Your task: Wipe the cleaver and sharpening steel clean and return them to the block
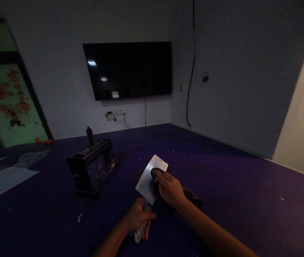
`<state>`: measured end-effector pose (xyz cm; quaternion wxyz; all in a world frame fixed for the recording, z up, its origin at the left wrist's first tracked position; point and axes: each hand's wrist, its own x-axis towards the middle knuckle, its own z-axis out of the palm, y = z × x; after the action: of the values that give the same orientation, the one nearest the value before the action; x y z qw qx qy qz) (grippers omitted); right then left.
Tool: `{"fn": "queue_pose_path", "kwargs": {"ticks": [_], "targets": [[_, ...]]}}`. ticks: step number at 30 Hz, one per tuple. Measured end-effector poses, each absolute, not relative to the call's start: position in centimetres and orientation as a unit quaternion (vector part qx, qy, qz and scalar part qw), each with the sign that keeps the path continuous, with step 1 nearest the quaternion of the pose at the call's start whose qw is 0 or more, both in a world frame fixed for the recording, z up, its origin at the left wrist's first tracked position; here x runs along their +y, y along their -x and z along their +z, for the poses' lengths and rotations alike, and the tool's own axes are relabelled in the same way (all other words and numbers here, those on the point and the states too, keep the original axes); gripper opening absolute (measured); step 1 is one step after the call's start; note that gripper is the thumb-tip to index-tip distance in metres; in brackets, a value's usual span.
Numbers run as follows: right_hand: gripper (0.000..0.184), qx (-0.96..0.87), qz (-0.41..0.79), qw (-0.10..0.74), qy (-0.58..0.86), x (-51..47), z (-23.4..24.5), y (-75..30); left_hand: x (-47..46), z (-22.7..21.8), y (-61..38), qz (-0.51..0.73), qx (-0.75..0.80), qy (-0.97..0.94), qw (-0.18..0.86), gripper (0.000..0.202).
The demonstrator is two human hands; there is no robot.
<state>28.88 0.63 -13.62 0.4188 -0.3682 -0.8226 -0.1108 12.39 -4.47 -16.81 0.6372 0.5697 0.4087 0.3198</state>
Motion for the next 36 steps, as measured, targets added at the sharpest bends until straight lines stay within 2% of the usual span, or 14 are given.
{"fn": "queue_pose_path", "kwargs": {"ticks": [9,17,21,26,32,36], "targets": [[0.024,-0.845,-0.094,0.415,0.323,-0.2,-13.5,-28.3,-4.4,-16.4,-12.6,0.328,0.437,-0.570,0.614,0.021],[0.026,-0.880,-0.044,0.405,0.245,-1.0,-13.9,-27.6,-4.1,-16.7,-12.6,0.349,0.395,-0.565,0.635,0.023],[0.026,-0.896,-0.043,0.377,0.228,-1.4,-14.1,-27.2,-3.9,-17.1,-12.5,0.346,0.393,-0.576,0.628,0.017],[0.024,-0.907,-0.056,0.365,0.201,-1.8,-14.2,-26.8,-4.0,-17.2,-12.4,0.338,0.406,-0.586,0.615,0.024],[0.028,-0.905,-0.034,0.376,0.196,-1.5,-13.9,-27.3,-3.9,-17.1,-12.6,0.339,0.409,-0.583,0.614,0.025],[0.026,-0.894,-0.036,0.397,0.206,-1.0,-13.9,-27.8,-3.8,-16.7,-12.7,0.362,0.410,-0.584,0.600,0.017]]}}
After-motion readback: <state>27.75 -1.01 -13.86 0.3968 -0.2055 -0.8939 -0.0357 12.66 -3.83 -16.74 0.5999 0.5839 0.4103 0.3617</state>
